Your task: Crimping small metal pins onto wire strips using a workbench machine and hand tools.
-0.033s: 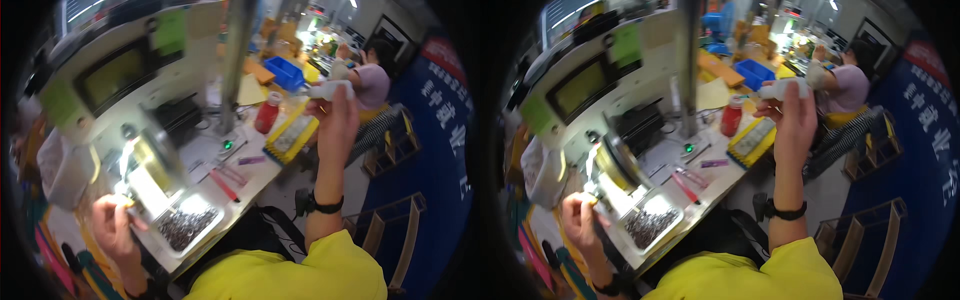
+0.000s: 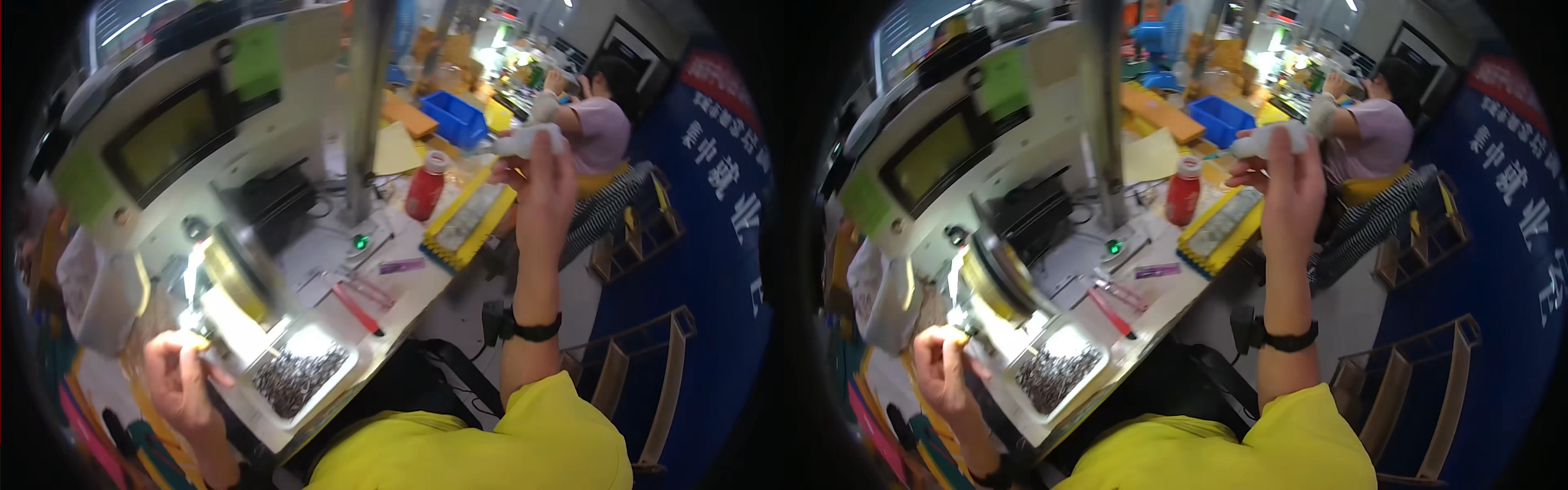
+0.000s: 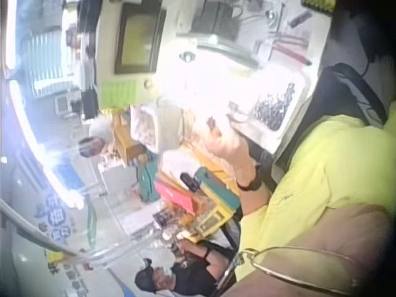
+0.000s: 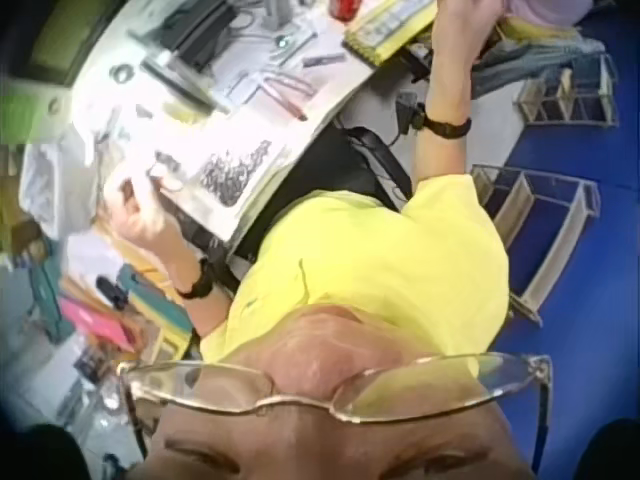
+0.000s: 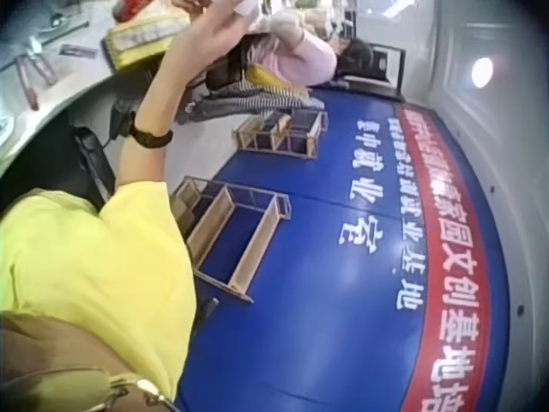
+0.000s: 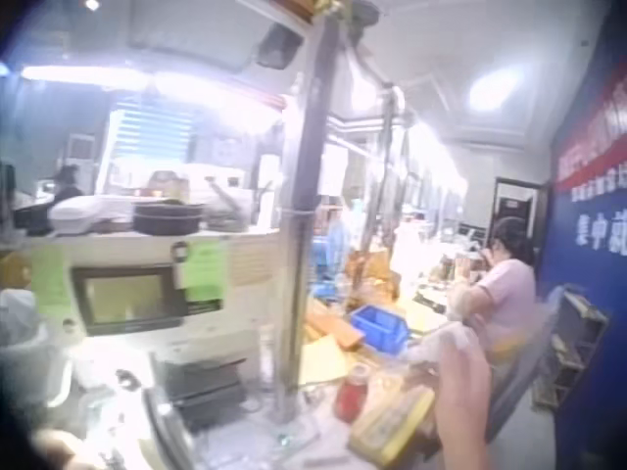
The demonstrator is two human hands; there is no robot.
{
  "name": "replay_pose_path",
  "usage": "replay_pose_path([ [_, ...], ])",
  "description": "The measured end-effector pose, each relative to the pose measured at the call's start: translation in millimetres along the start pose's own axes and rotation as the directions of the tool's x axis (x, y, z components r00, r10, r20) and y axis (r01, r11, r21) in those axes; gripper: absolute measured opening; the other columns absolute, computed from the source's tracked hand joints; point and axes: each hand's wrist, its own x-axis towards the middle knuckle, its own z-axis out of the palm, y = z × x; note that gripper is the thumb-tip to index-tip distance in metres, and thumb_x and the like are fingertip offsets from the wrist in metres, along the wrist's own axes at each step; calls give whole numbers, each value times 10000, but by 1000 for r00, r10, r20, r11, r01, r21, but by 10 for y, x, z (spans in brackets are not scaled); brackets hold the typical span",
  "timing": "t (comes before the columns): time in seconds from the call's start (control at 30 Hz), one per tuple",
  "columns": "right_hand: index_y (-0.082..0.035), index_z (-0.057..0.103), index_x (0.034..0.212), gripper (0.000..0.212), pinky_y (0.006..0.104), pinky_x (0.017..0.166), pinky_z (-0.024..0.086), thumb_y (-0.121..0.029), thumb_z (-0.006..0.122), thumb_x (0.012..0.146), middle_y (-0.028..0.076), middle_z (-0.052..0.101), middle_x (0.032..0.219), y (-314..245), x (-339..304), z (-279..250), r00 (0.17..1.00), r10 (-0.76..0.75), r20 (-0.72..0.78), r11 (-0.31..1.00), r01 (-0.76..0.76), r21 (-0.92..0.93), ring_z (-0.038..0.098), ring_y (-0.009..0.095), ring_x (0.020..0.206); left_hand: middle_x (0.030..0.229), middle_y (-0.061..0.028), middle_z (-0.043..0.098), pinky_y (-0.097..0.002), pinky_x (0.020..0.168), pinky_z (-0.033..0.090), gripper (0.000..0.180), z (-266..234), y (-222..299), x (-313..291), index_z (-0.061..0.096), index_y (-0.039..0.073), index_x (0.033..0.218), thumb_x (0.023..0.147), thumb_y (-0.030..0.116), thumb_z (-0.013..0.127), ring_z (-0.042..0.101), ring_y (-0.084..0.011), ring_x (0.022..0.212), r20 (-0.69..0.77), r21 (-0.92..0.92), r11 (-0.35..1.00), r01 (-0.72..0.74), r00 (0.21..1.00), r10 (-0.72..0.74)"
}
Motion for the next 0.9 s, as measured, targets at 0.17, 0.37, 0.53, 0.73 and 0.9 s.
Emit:
replay_pose_path([
  [0.17, -2, 624, 1235, 298, 289, 657, 619, -282, 654, 1138, 120, 774, 1022, 243, 251, -136, 995, 31, 95, 991, -18, -131, 736, 144, 761, 1027, -68, 587, -214, 533, 452, 99, -35, -134, 0, 566, -2, 1160, 1153, 82, 514, 528, -83, 628, 26, 34, 999, -37, 999, 36],
  [0.37, -9, 662, 1202, 288, 288, 636, 588, -266, 724, 1089, 90, 774, 856, 508, 391, 25, 974, 81, 214, 939, -3, -345, 746, 135, 674, 1044, -91, 621, -228, 542, 484, 80, -78, -113, 19, 557, -5, 1179, 1132, 48, 522, 573, -112, 620, 52, 34, 999, -22, 998, 21],
  [0.53, -4, 666, 1224, 325, 285, 588, 608, -298, 704, 1091, 89, 772, 868, 512, 435, 32, 993, 33, 112, 968, -4, -249, 742, 132, 659, 1022, -74, 612, -222, 566, 481, 94, 19, -90, 1, 564, 1, 1179, 1143, 84, 540, 564, -98, 645, 59, 36, 998, -45, 997, 42],
  [0.73, 1, 667, 1266, 370, 291, 592, 629, -327, 692, 1096, 98, 770, 866, 416, 449, -32, 997, 64, 36, 953, -51, -300, 749, 140, 667, 1040, -84, 647, -213, 606, 499, 82, -6, -92, -6, 569, 11, 1159, 1146, 91, 561, 564, -78, 657, 89, -47, 999, -28, 996, 32],
  [0.9, -7, 672, 1248, 370, 300, 588, 637, -338, 702, 1086, 109, 773, 850, 489, 448, -18, 995, 74, 65, 918, -42, -393, 771, 165, 668, 1032, -77, 636, -220, 604, 491, 79, 1, -61, -33, 568, 11, 1160, 1146, 89, 558, 565, -82, 664, 82, -51, 998, -34, 996, 38],
])
